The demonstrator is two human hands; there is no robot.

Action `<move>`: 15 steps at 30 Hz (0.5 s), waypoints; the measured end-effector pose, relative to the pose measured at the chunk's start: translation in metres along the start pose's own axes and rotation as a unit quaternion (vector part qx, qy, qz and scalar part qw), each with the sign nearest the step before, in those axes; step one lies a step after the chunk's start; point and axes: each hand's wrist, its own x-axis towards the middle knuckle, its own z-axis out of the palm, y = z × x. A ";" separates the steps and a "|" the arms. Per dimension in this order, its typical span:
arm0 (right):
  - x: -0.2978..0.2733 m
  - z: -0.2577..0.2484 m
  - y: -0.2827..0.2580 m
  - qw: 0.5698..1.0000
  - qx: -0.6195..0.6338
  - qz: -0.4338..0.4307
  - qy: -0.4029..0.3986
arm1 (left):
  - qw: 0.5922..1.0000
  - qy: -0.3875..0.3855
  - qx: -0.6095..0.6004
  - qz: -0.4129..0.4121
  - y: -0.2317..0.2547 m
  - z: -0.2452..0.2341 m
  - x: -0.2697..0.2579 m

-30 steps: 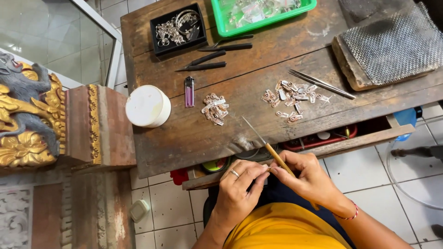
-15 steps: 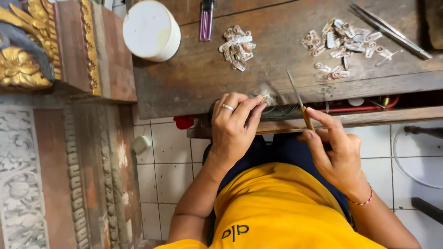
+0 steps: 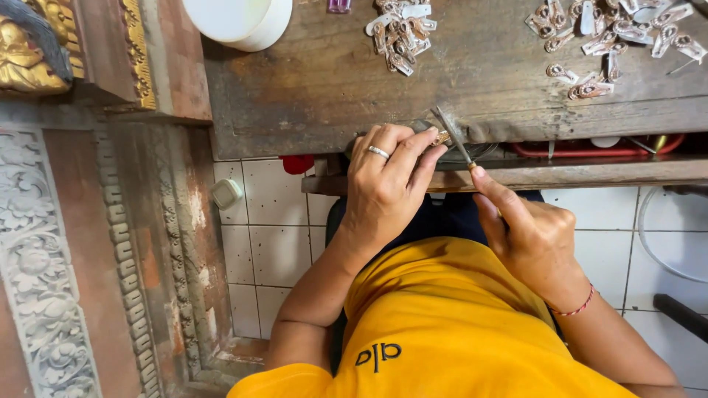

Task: Using a needle file to clean and smooth the edges of small metal jewelry components on a workbench.

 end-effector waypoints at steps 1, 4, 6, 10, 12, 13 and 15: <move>0.001 0.000 0.000 1.000 0.001 0.000 0.000 | 1.000 -0.001 0.000 0.000 -0.001 0.000 0.000; 0.000 -0.002 -0.001 1.000 0.004 -0.001 -0.002 | 1.000 0.003 0.005 0.029 -0.002 -0.001 0.001; -0.001 -0.002 0.000 1.000 0.020 0.008 0.001 | 0.999 -0.001 -0.004 0.040 -0.001 -0.001 0.005; -0.007 -0.008 0.001 1.000 -0.010 0.012 0.021 | 0.998 -0.034 -0.027 0.034 0.004 -0.002 0.012; -0.013 -0.009 0.000 1.000 0.004 0.003 0.011 | 0.998 -0.041 -0.029 0.028 0.005 -0.001 0.013; -0.015 -0.008 -0.001 1.000 0.005 0.005 0.010 | 0.998 -0.043 -0.029 0.027 0.006 -0.002 0.015; -0.018 -0.006 0.000 1.000 0.022 -0.006 0.006 | 0.997 -0.064 -0.024 0.025 0.008 -0.003 0.019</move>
